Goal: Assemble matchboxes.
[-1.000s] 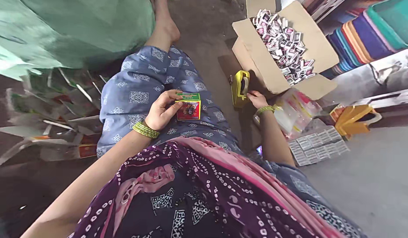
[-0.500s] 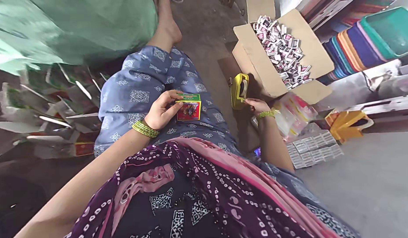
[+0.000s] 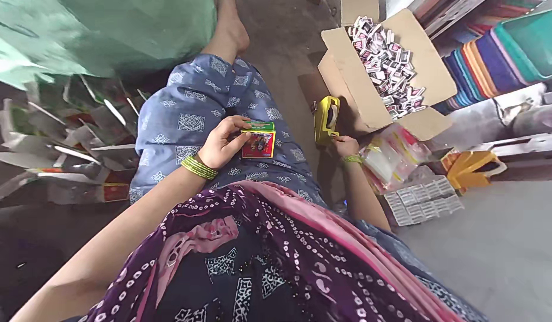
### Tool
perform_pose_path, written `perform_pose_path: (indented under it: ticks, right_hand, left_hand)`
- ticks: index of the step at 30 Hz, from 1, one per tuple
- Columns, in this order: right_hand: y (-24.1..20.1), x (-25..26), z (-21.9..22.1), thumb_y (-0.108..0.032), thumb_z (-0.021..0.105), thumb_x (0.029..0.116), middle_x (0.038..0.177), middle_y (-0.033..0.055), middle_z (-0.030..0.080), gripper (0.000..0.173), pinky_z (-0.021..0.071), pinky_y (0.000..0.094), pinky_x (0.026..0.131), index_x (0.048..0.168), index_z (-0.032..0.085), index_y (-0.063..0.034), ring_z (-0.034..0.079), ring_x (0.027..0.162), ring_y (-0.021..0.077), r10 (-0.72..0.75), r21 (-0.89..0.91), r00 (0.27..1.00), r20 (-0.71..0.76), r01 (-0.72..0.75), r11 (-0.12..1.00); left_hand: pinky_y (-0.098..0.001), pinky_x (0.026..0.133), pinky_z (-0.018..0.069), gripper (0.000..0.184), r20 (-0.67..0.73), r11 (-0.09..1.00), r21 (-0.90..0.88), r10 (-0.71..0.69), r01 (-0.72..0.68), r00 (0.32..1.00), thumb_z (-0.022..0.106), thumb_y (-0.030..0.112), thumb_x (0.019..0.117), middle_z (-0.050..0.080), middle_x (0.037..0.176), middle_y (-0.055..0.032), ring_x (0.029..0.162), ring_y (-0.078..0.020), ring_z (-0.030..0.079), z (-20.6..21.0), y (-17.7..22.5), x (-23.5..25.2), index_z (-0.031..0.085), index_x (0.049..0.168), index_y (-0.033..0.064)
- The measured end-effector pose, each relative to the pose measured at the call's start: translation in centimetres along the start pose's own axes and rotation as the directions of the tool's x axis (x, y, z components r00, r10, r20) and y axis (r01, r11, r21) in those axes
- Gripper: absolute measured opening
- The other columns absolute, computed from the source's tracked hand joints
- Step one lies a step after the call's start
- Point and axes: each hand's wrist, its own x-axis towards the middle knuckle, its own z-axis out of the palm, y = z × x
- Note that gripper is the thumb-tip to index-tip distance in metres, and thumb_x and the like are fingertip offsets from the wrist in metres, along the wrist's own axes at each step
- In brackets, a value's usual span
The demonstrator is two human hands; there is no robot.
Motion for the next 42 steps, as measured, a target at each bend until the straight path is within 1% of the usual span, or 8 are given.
perform_pose_path:
  ticks: [3, 6, 9, 12, 17, 31, 38, 42]
  right_hand:
    - [-0.3, -0.6, -0.1, -0.027, 0.072, 0.0954, 0.120, 0.0206, 0.070, 0.030, 0.0450, 0.0585, 0.105, 0.114, 0.075, -0.0046, 0.063, 0.120, 0.0377, -0.012, -0.090, 0.998, 0.061, 0.018, 0.996]
    - [-1.6, -1.3, 0.4, -0.022, 0.072, 0.0966, 0.120, 0.0134, 0.071, 0.025, 0.0496, 0.0435, 0.102, 0.112, 0.075, -0.0036, 0.065, 0.115, 0.0224, -0.224, 0.248, 0.966, 0.131, 0.187, 0.951]
    - [-6.2, -5.2, 1.1, -0.022, 0.074, 0.0954, 0.111, 0.0071, 0.069, 0.023, 0.0586, 0.0326, 0.077, 0.112, 0.070, -0.0060, 0.067, 0.090, 0.0156, -0.349, 0.663, 0.927, 0.139, 0.175, 0.728]
    - [-11.2, -9.2, 1.4, -0.023, 0.069, 0.0967, 0.131, 0.0063, 0.068, 0.029, 0.0573, 0.0410, 0.095, 0.121, 0.070, -0.0069, 0.067, 0.112, 0.0194, -0.570, 0.813, 0.807, 0.155, 0.224, 0.538]
    - [-16.3, -12.8, 3.1, -0.023, 0.070, 0.0970, 0.145, 0.0036, 0.060, 0.018, 0.0537, 0.0425, 0.103, 0.103, 0.077, -0.0085, 0.059, 0.129, 0.0190, -0.739, 0.819, 0.635, 0.225, 0.287, 0.497]
    - [-17.3, -13.5, 5.3, -0.020, 0.079, 0.0873, 0.120, 0.0086, 0.069, 0.013, 0.0578, 0.0369, 0.093, 0.091, 0.079, -0.0076, 0.065, 0.113, 0.0196, -0.635, 0.756, 0.765, 0.106, 0.352, 0.551]
    - [-18.7, -12.9, 4.9, -0.018, 0.086, 0.0707, 0.105, 0.0091, 0.064, 0.057, 0.0558, 0.0344, 0.079, 0.121, 0.063, -0.0048, 0.063, 0.094, 0.0170, -0.522, 0.729, 0.843, 0.130, 0.275, 0.627]
    - [-18.3, -11.8, 3.7, -0.031, 0.076, 0.0905, 0.102, 0.0038, 0.074, 0.031, 0.0586, 0.0337, 0.089, 0.109, 0.074, -0.0069, 0.070, 0.097, 0.0125, -0.703, 0.647, 0.686, 0.188, 0.452, 0.614]
  left_hand:
    - [-0.0362, 0.096, 0.0566, 0.027, 0.002, 0.999, 0.036, 0.004, -0.004, 1.000, 0.059, 0.019, 0.1003, 0.058, 0.138, -0.0163, 0.115, -0.0199, 0.064, 0.2, 0.2, 0.0, 0.065, 0.119, 0.0002]
    - [-0.0360, 0.097, 0.0571, 0.023, -0.018, 0.996, 0.080, 0.038, -0.037, 0.999, 0.060, 0.015, 0.1003, 0.058, 0.137, -0.0163, 0.115, -0.0194, 0.065, 0.3, 0.5, 0.0, 0.066, 0.116, 0.0000]
    - [-0.0376, 0.100, 0.0559, 0.021, -0.029, 0.995, 0.085, 0.058, -0.056, 0.998, 0.060, 0.013, 0.0995, 0.061, 0.134, -0.0164, 0.118, -0.0208, 0.063, 0.3, 0.4, 0.1, 0.068, 0.113, -0.0010]
    - [-0.0391, 0.102, 0.0551, 0.018, -0.041, 0.997, 0.057, 0.051, -0.049, 0.998, 0.061, 0.013, 0.0992, 0.062, 0.131, -0.0157, 0.121, -0.0216, 0.062, 0.4, 0.3, 0.4, 0.069, 0.109, -0.0003]
    - [-0.0394, 0.104, 0.0540, 0.017, -0.070, 0.996, 0.057, 0.066, -0.062, 0.995, 0.063, 0.013, 0.0989, 0.064, 0.129, -0.0153, 0.122, -0.0219, 0.062, 0.5, 0.4, 0.2, 0.070, 0.107, -0.0002]
    - [-0.0392, 0.098, 0.0560, 0.042, -0.115, 0.970, 0.242, -0.003, 0.031, 0.993, 0.085, 0.032, 0.0829, 0.067, 0.121, -0.0142, 0.115, -0.0213, 0.065, 1.6, 1.4, 0.5, 0.069, 0.105, 0.0016]
    - [-0.0368, 0.099, 0.0561, 0.053, -0.023, 0.979, 0.202, 0.015, -0.010, 1.000, 0.086, 0.030, 0.0825, 0.064, 0.125, -0.0172, 0.114, -0.0211, 0.065, 0.9, 1.8, 0.3, 0.061, 0.116, -0.0023]
    - [-0.0350, 0.096, 0.0578, 0.064, -0.035, 0.997, 0.075, -0.028, 0.030, 0.999, 0.083, 0.025, 0.0828, 0.064, 0.123, -0.0132, 0.108, -0.0165, 0.067, 0.7, 1.6, 0.1, 0.050, 0.130, -0.0026]
